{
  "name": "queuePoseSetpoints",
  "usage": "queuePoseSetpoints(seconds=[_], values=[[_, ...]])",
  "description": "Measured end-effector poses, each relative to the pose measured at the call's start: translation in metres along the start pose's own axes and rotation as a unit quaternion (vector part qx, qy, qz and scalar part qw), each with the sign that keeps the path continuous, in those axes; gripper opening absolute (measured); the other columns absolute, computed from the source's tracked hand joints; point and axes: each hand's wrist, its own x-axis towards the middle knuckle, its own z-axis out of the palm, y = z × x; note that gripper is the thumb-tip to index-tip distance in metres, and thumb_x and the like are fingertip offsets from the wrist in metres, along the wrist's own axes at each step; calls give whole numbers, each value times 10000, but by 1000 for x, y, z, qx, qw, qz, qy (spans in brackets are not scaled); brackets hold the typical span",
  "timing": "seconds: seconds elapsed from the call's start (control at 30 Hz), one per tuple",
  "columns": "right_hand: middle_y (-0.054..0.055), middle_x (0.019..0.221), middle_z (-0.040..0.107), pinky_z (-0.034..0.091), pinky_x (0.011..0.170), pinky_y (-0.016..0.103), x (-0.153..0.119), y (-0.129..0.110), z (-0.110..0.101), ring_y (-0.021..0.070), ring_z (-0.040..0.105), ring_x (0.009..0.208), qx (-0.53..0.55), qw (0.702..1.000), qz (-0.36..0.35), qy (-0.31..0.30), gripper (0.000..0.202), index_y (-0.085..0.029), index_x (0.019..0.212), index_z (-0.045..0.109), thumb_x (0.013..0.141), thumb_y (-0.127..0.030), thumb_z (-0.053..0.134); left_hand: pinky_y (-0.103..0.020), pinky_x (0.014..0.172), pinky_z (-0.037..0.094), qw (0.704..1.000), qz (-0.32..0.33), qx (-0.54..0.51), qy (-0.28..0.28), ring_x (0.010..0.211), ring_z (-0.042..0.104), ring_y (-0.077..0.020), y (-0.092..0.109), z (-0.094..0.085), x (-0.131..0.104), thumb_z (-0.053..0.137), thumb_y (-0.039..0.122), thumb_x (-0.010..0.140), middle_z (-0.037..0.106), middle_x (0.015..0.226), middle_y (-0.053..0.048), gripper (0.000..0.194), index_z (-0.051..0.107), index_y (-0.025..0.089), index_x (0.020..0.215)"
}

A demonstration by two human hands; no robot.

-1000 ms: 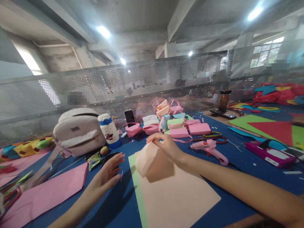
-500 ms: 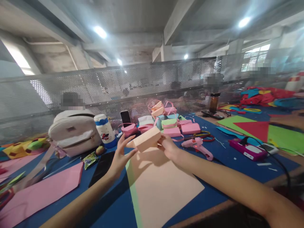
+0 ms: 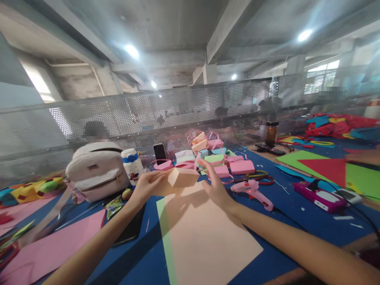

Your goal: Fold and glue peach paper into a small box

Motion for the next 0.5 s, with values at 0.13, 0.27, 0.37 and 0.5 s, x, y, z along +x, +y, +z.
queuePoseSetpoints(seconds=[0.13, 0.27, 0.37, 0.5], values=[[111, 1498, 502, 311, 1189, 477, 7, -27, 3, 281, 425, 1412, -177, 966, -155, -109, 554, -243, 1444, 460, 912, -305, 599, -340, 818, 543, 997, 42, 50, -42, 897, 737, -263, 8, -3, 7, 611, 326, 865, 810, 930, -73, 247, 817, 209, 933], [105, 1336, 655, 470, 1039, 468, 23, -37, 15, 287, 615, 1214, -175, 967, -85, -166, 462, -240, 1373, 566, 930, -364, 617, -295, 756, 534, 985, 88, 108, -100, 836, 740, -236, 20, -8, 13, 613, 250, 847, 810, 920, -60, 223, 817, 239, 937], [69, 1029, 775, 539, 867, 434, 35, -32, 23, 274, 710, 947, -121, 976, 11, -183, 226, -230, 1058, 756, 856, -288, 673, -258, 667, 505, 970, 113, 160, -143, 719, 713, -208, 30, -12, 15, 636, 251, 843, 801, 822, -37, 184, 816, 257, 882], [15, 667, 733, 542, 655, 337, 40, -26, 30, 219, 694, 664, -54, 978, 56, -191, 74, -212, 734, 778, 733, -184, 710, -340, 885, 504, 946, 170, 234, -149, 805, 694, -220, 43, -14, 13, 626, 232, 862, 796, 833, -23, 193, 793, 287, 941]])
